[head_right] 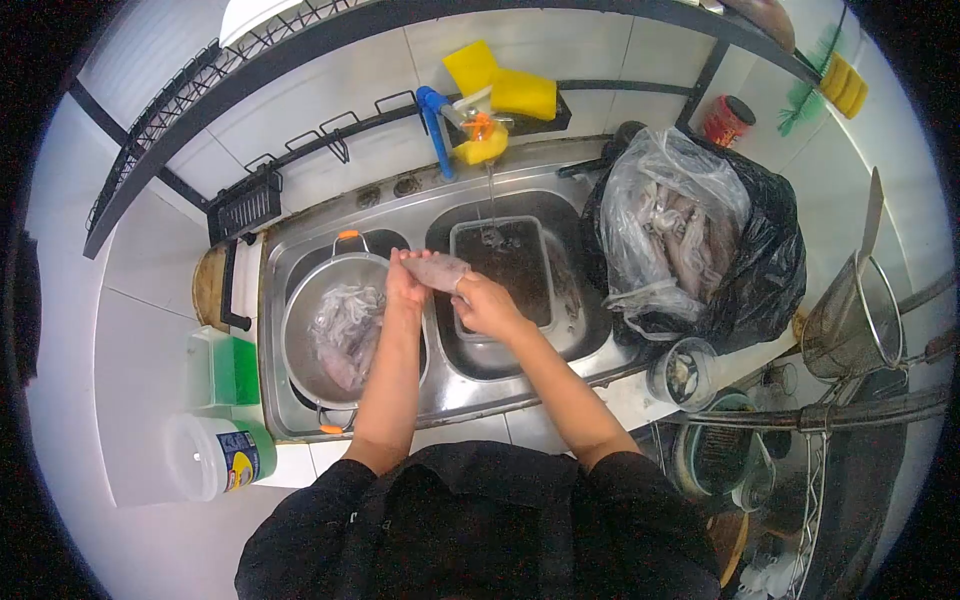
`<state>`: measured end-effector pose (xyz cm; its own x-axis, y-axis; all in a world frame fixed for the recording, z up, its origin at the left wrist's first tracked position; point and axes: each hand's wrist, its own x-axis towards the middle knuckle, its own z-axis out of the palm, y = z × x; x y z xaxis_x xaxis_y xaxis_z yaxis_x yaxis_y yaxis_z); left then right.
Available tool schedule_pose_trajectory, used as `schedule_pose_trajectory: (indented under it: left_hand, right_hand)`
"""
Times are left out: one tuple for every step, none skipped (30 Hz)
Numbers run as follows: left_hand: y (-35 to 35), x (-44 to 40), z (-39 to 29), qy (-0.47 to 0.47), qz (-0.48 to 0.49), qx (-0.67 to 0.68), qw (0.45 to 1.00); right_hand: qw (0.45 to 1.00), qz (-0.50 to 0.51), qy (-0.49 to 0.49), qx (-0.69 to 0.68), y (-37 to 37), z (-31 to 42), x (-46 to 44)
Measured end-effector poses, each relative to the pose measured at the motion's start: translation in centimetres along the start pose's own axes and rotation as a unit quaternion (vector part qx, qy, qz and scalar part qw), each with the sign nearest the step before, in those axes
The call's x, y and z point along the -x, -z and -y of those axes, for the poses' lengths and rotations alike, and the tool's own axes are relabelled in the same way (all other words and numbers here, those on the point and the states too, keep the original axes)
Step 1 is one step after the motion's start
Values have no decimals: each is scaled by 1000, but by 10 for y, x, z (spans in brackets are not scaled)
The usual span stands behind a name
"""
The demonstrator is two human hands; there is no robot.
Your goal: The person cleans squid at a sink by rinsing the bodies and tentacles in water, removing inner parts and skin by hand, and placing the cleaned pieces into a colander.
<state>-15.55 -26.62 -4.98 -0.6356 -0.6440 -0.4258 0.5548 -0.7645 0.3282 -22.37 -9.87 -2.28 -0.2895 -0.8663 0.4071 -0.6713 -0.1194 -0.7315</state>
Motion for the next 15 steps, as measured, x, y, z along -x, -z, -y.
schedule_pose_trajectory:
  left_hand:
    - [-6,5,0,-21,-9,22,999]
    - [-5,5,2,-21,-9,23,999]
    - [-4,5,3,-34,16,26,999]
    - [-3,5,3,-46,40,29,998]
    - [-4,8,4,-45,40,28,998]
    - [-6,10,5,-44,26,11,999]
    - [-8,12,5,-44,12,-5,999]
    - [-5,10,4,-43,12,-6,999]
    - [-1,7,5,-25,38,-21,999]
    - [3,4,5,-6,63,-35,997]
    - [0,6,5,-6,64,-34,997]
    - [-2,7,5,-4,53,-55,997]
    - [-5,9,5,-2,42,-76,996]
    - [-7,11,5,-2,42,-74,996]
    - [-9,13,5,8,32,-74,997]
  right_hand:
    - [998,1,-29,53,1,2,1]
    - [998,2,-29,54,0,-2,0]
    - [995,61,-79,29,-4,-6,-3]
    - [985,119,-127,3,-8,-9,-4]
    - [985,118,-128,3,-6,-2,-6]
    - [975,129,-163,-74,-3,5,-8]
    - [958,139,-198,-151,-2,12,-11]
    - [958,139,-198,-152,-5,16,-13]
    - [963,108,-140,-203,-8,19,-14]
    - [961,76,-80,-252,-10,21,-15]
    - [962,76,-81,-250,-13,19,-16]
    - [955,86,-94,-270,-15,17,-17]
    - [947,95,-107,-289,-16,15,-17]
    - [946,96,-109,-288,-15,16,-18]
    - [932,106,-119,-324,-13,17,-20]
